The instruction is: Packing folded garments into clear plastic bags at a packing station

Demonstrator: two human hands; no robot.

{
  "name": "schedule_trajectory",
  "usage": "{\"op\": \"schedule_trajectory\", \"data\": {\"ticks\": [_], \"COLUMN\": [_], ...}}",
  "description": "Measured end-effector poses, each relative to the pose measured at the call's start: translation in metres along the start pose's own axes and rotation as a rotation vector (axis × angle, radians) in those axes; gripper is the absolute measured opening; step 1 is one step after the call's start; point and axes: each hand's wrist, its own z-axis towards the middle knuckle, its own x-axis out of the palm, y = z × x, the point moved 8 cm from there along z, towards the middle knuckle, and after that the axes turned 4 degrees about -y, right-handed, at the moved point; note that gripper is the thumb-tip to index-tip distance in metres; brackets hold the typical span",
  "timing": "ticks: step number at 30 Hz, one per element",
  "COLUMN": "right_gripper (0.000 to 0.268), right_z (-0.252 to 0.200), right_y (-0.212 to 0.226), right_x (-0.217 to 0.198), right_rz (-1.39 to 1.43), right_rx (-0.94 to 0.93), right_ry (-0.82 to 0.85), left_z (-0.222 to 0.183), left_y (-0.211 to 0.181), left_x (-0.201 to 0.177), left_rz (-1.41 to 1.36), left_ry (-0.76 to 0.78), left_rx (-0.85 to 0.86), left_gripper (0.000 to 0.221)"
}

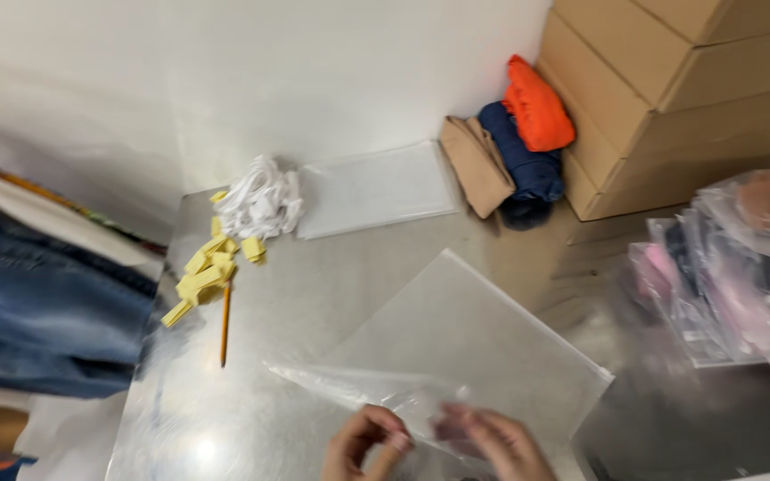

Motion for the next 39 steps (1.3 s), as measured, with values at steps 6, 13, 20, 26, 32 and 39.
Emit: {"op": "schedule_trajectory", "data": {"ticks": [6, 13, 20, 26, 32, 39], "right_gripper": [0.051, 0.051, 0.027, 0.028, 0.025, 0.025], "right_z": [-0.006, 0.013, 0.026, 0.030, 0.039, 0.048], "right_y": [0.034, 0.015, -0.015, 0.004, 0.038, 0.051], "right_x": [-0.090, -0.179, -0.259, -0.260, -0.273, -0.270], "right_rz": [0.364, 0.380, 0.109, -0.017, -0.531, -0.408], "right_rx": [0.210, 0.147, 0.152, 0.239, 0.177, 0.150], "right_ry": [-0.369, -0.519, -0.739, -0.752, -0.768, -0.806], "left_z": [0.060, 0.134, 0.146, 0.145, 0.140, 0.146], "left_y": [-0.022, 0.072, 0.106, 0.136, 0.138, 0.168], "left_x": [-0.053, -0.003, 0.022, 0.014, 0.016, 0.007], "left_rz": [0.514, 0.598, 0.956, 1.114, 1.089, 1.136], "left_ry": [-0.586, -0.212, -0.092, -0.069, -0.030, -0.187], "left_rx": [0.245, -0.355, -0.413, -0.390, -0.468, -0.093], "left_gripper": [0.042, 0.064, 0.043, 0.042, 0.042, 0.039]}}
